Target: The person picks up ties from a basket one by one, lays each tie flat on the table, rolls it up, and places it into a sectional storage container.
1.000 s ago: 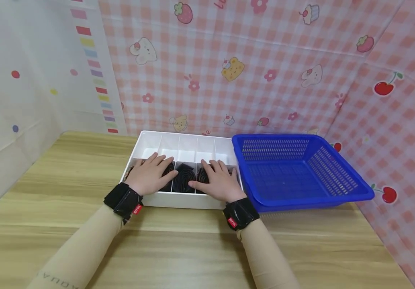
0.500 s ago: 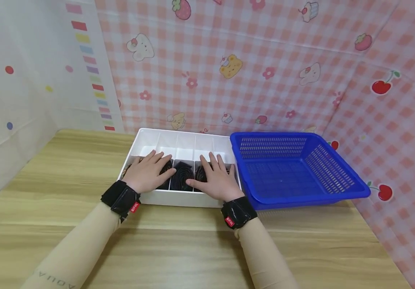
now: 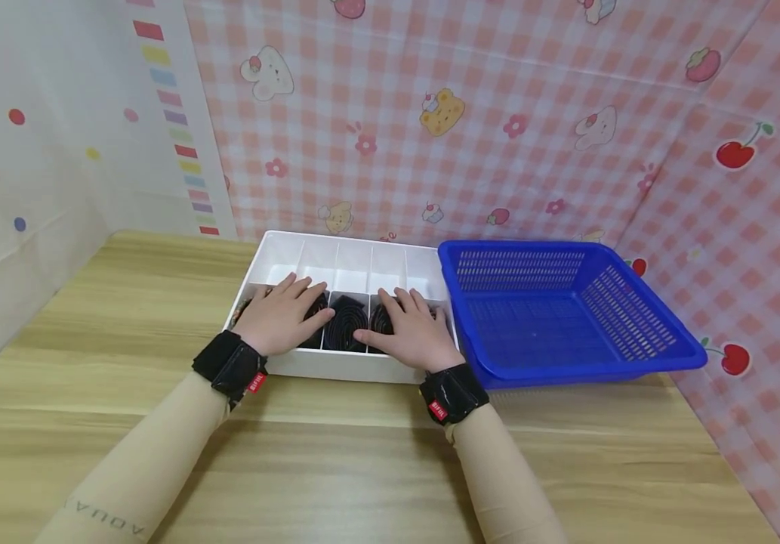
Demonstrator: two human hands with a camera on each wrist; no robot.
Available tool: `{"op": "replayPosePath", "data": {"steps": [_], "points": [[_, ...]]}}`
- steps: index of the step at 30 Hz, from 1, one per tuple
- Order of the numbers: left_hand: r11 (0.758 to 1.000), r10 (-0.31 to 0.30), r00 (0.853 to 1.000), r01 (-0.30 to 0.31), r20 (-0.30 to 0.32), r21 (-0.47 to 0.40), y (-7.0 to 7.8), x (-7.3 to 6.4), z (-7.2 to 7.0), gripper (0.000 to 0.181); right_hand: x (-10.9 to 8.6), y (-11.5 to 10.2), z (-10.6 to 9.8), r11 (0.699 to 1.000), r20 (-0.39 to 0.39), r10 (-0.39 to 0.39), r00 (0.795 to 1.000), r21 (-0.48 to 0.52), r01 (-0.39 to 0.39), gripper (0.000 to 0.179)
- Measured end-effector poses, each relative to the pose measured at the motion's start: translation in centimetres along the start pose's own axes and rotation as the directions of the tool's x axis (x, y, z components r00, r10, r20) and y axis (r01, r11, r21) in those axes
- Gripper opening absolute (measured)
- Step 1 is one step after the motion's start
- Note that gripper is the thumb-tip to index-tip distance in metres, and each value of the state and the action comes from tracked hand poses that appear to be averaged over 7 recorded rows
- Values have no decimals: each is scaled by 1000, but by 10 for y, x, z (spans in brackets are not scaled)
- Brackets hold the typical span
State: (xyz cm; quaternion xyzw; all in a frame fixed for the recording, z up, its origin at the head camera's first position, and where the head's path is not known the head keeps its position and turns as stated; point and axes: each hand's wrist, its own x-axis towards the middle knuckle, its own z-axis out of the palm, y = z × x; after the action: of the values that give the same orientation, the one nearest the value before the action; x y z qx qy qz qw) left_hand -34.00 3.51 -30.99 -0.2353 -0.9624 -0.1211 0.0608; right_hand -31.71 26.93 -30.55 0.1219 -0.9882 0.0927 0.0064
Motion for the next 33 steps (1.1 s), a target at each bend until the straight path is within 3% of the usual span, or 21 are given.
{"op": "replayPosePath", "data": {"steps": [33], "points": [[1000,-14,1000,14,26,6,1,1,-3,66,1,1,-1,1000,-7,-12,1000,2,12,90]]}}
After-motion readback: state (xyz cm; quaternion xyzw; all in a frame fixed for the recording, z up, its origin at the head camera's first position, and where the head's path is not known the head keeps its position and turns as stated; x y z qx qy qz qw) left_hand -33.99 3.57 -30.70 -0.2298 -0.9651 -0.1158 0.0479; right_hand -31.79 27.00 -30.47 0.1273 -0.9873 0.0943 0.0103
